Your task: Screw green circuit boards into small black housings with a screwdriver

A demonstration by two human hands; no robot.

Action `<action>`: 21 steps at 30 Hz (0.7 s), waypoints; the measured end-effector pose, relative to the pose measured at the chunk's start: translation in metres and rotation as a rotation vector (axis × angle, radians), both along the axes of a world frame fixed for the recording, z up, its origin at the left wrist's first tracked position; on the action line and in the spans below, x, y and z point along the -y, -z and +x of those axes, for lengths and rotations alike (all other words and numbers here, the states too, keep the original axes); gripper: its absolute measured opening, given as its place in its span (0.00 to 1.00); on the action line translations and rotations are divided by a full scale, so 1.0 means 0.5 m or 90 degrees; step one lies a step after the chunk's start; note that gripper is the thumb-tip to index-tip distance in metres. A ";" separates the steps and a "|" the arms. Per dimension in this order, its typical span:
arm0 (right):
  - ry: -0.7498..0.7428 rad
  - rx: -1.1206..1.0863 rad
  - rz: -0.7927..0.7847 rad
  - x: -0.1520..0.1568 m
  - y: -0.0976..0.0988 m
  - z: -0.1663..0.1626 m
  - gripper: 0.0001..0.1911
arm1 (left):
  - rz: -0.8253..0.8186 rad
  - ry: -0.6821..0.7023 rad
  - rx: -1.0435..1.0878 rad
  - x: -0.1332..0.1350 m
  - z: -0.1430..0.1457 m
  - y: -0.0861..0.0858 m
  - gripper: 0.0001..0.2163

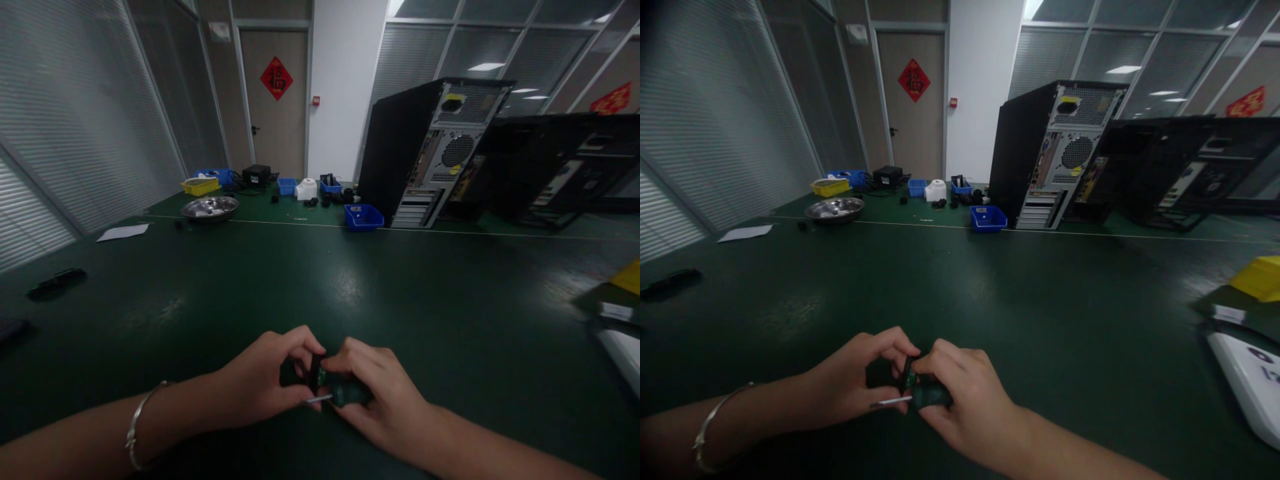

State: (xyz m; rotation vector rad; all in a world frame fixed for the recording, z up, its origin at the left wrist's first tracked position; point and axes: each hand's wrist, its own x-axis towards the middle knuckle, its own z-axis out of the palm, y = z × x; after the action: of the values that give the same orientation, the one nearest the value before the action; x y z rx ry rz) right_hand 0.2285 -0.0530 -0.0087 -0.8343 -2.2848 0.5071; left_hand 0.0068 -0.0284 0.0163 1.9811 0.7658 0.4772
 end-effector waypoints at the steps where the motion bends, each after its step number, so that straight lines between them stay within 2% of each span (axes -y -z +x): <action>1: 0.001 0.002 -0.001 0.000 0.001 0.000 0.08 | 0.004 0.004 0.004 0.000 0.000 -0.001 0.17; 5: 0.013 0.022 -0.003 0.000 0.001 -0.001 0.05 | 0.000 0.026 0.021 0.001 0.000 -0.005 0.17; 8: 0.018 0.043 0.029 0.001 -0.001 -0.002 0.04 | -0.054 0.035 0.065 0.000 0.000 -0.003 0.15; 10: 0.015 0.054 0.042 0.003 -0.003 -0.001 0.05 | -0.091 0.026 0.092 -0.002 0.001 0.001 0.13; 13: 0.019 0.068 0.032 0.002 -0.007 0.000 0.06 | -0.136 -0.013 0.102 -0.004 0.002 0.006 0.17; 15: 0.021 0.078 0.023 -0.001 -0.007 0.001 0.10 | -0.170 -0.036 0.111 -0.006 0.002 0.006 0.17; 19: 0.014 0.096 0.019 -0.008 -0.002 0.005 0.26 | -0.222 -0.062 0.186 -0.013 0.001 0.007 0.12; 21: 0.012 0.095 0.012 -0.008 0.001 0.007 0.32 | -0.234 -0.114 0.255 -0.027 -0.004 0.012 0.13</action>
State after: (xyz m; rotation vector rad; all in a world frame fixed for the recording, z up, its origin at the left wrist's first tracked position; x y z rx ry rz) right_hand 0.2321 -0.0489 -0.0091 -0.9116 -2.4110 0.4269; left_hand 0.0047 -0.0149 0.0104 1.4244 0.7179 0.7539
